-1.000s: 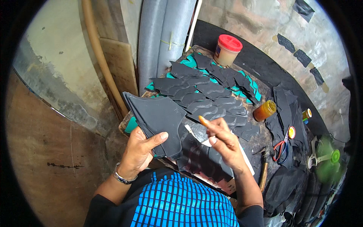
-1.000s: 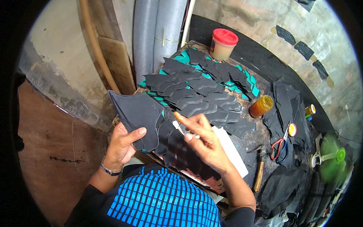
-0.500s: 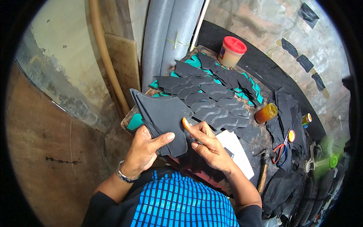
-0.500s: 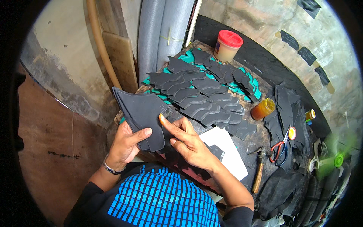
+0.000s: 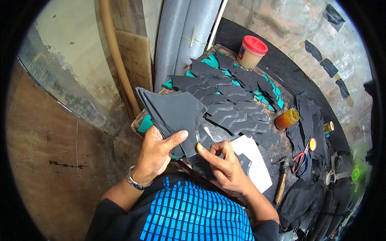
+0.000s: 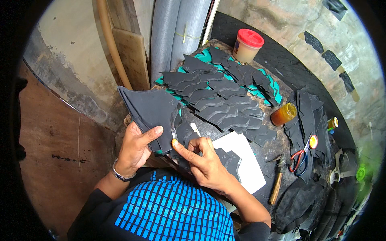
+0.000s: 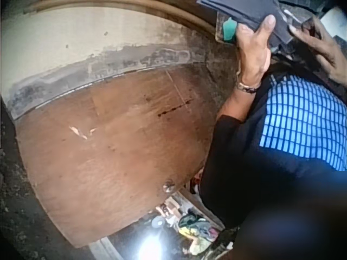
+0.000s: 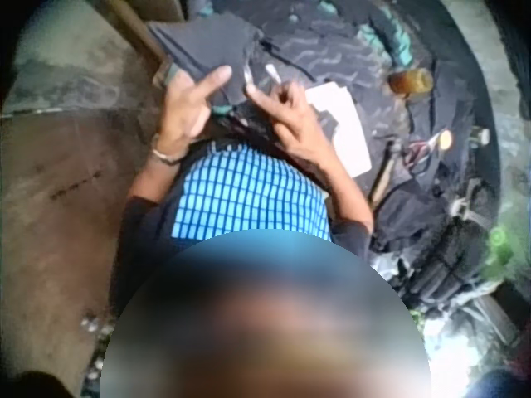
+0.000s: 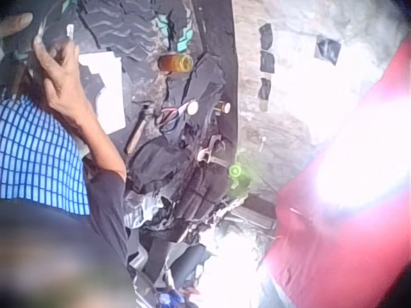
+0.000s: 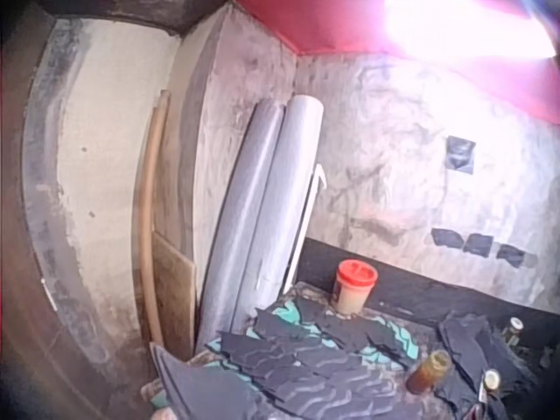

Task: The person repeatedly picks up black rubber pieces from a table, aligns them, and stacks them into a growing pile. The person also briefly handles a small jar and a hammer but does not use them on the rubber pieces. The task continues with the person sorting and stacking the rubber pieces throughout the clip.

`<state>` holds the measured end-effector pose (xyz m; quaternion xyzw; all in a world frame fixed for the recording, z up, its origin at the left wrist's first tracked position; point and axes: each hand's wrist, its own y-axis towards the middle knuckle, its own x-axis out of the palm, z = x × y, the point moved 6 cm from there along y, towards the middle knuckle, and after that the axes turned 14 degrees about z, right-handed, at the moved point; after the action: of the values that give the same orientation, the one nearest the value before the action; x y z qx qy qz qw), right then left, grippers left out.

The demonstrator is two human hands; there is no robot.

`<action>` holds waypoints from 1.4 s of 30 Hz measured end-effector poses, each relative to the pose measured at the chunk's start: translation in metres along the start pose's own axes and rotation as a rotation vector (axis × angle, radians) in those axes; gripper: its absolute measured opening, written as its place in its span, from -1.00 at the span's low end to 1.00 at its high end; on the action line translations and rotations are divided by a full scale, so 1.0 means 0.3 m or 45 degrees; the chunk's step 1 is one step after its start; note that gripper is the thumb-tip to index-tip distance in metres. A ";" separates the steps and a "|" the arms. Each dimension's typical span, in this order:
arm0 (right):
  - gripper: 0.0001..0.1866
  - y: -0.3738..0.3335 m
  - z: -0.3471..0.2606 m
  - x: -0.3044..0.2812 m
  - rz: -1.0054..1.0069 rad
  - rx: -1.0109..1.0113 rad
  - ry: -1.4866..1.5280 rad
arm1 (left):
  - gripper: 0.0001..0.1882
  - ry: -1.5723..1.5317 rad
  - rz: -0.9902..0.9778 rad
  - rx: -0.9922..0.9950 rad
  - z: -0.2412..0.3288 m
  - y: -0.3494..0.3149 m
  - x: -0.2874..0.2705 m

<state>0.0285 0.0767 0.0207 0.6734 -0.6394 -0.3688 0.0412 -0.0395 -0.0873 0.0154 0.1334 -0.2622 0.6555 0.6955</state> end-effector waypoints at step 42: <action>-0.04 0.116 0.036 0.024 0.122 -0.009 -0.144 | -0.65 0.149 -0.086 -0.082 0.047 -0.025 -0.017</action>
<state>-0.0070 0.0685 0.0282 0.6199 -0.6709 -0.4061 0.0249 -0.0349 -0.0998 0.0254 0.0811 -0.2374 0.6295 0.7354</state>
